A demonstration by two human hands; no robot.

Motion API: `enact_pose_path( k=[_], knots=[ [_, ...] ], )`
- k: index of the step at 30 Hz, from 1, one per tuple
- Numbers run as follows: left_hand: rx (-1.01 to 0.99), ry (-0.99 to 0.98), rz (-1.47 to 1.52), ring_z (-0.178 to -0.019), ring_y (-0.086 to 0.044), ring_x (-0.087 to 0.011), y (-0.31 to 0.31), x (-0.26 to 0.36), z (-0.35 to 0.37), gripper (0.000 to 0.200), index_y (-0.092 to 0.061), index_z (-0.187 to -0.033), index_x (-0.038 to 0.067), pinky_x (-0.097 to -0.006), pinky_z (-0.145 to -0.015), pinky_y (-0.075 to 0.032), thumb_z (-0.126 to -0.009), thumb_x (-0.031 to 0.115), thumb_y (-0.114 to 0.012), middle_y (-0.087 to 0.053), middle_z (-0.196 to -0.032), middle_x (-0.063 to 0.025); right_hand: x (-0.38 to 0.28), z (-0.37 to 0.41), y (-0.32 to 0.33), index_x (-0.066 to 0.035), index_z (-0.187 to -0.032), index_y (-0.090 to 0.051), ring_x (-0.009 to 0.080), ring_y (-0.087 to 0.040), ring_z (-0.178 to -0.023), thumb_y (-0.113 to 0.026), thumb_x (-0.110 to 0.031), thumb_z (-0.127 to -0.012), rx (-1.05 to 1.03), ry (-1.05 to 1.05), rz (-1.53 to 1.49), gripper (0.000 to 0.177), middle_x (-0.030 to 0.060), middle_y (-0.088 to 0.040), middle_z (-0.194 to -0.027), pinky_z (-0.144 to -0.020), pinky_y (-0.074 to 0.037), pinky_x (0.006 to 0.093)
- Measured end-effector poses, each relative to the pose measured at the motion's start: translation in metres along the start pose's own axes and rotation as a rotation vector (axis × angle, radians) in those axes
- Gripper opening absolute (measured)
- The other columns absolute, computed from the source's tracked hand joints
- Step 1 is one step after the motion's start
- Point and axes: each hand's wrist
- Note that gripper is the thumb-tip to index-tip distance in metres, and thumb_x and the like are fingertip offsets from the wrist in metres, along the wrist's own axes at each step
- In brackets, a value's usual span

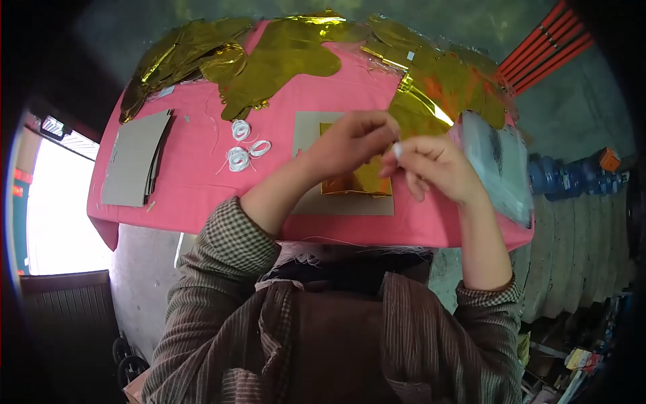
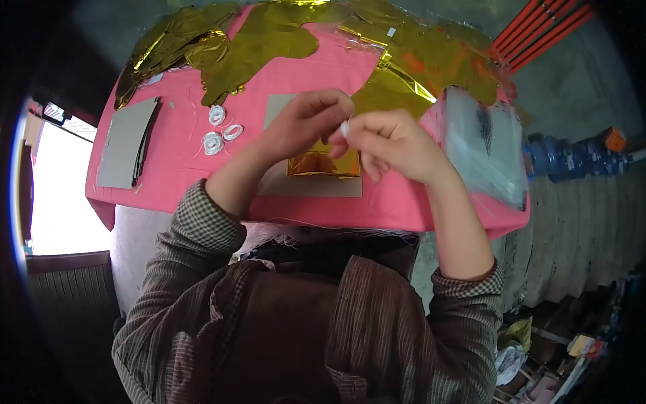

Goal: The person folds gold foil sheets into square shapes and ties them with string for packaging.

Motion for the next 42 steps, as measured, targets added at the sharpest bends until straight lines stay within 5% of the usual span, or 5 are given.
enact_pose_path(
  k=[8,11,17,23,42],
  knots=[
    [0.021,0.069,-0.2,-0.065,-0.049,-0.0047,-0.002,-0.001,0.001,0.015,-0.057,-0.086,0.002,-0.0202,-0.054,-0.042,-0.088,0.015,-0.048,-0.056,-0.076,0.0015,0.004,-0.007,-0.003,0.0,-0.107,-0.055,0.0058,-0.049,-0.044,-0.045,-0.015,-0.089,0.413,0.116,-0.079,0.025,0.0078,-0.063,-0.087,-0.039,-0.032,0.0166],
    [0.144,-0.227,-0.27,-0.057,-0.05,-0.0084,-0.005,-0.012,-0.002,0.018,-0.057,-0.08,0.0,-0.0256,-0.052,-0.042,-0.085,0.016,-0.052,-0.053,-0.065,-0.0001,0.011,-0.007,-0.005,0.0,-0.095,-0.058,0.0055,-0.048,-0.044,-0.046,-0.013,-0.088,0.375,0.025,0.098,0.019,0.004,-0.061,-0.076,-0.039,-0.033,0.0166],
    [0.122,-0.348,-0.812,-0.06,-0.059,-0.0149,-0.002,-0.002,0.003,0.009,-0.057,-0.079,-0.002,-0.0285,-0.053,-0.044,-0.078,0.007,-0.055,-0.057,-0.066,-0.0112,0.009,-0.004,-0.004,-0.002,-0.074,-0.051,0.0054,-0.046,-0.042,-0.048,-0.013,-0.087,0.105,-0.142,0.043,0.017,0.0027,-0.055,-0.063,-0.039,-0.034,0.0174],
    [0.051,-0.159,-0.149,-0.065,-0.055,-0.0089,-0.006,-0.009,0.0,0.012,-0.058,-0.093,-0.002,-0.0226,-0.059,-0.046,-0.085,0.005,-0.053,-0.059,-0.077,-0.0031,0.007,-0.002,-0.002,-0.003,-0.078,-0.051,0.0091,-0.044,-0.043,-0.044,-0.014,-0.087,0.061,-0.103,-0.343,0.016,0.003,-0.05,-0.06,-0.039,-0.034,0.0194],
    [0.064,-0.184,0.033,-0.068,-0.051,-0.0032,-0.009,-0.005,0.002,0.006,-0.051,-0.085,0.001,-0.019,-0.059,-0.043,-0.08,0.0,-0.055,-0.052,-0.074,0.0023,0.021,-0.014,-0.009,-0.002,-0.084,-0.054,0.0139,-0.058,-0.055,-0.05,-0.016,-0.087,0.267,0.053,-0.696,0.014,0.0059,-0.057,-0.069,-0.044,-0.046,0.0218]
  ],
)
Point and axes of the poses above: each hand's wrist, its own z-axis away from the middle knuckle, its own y-axis out of the back of the hand, x = y × z
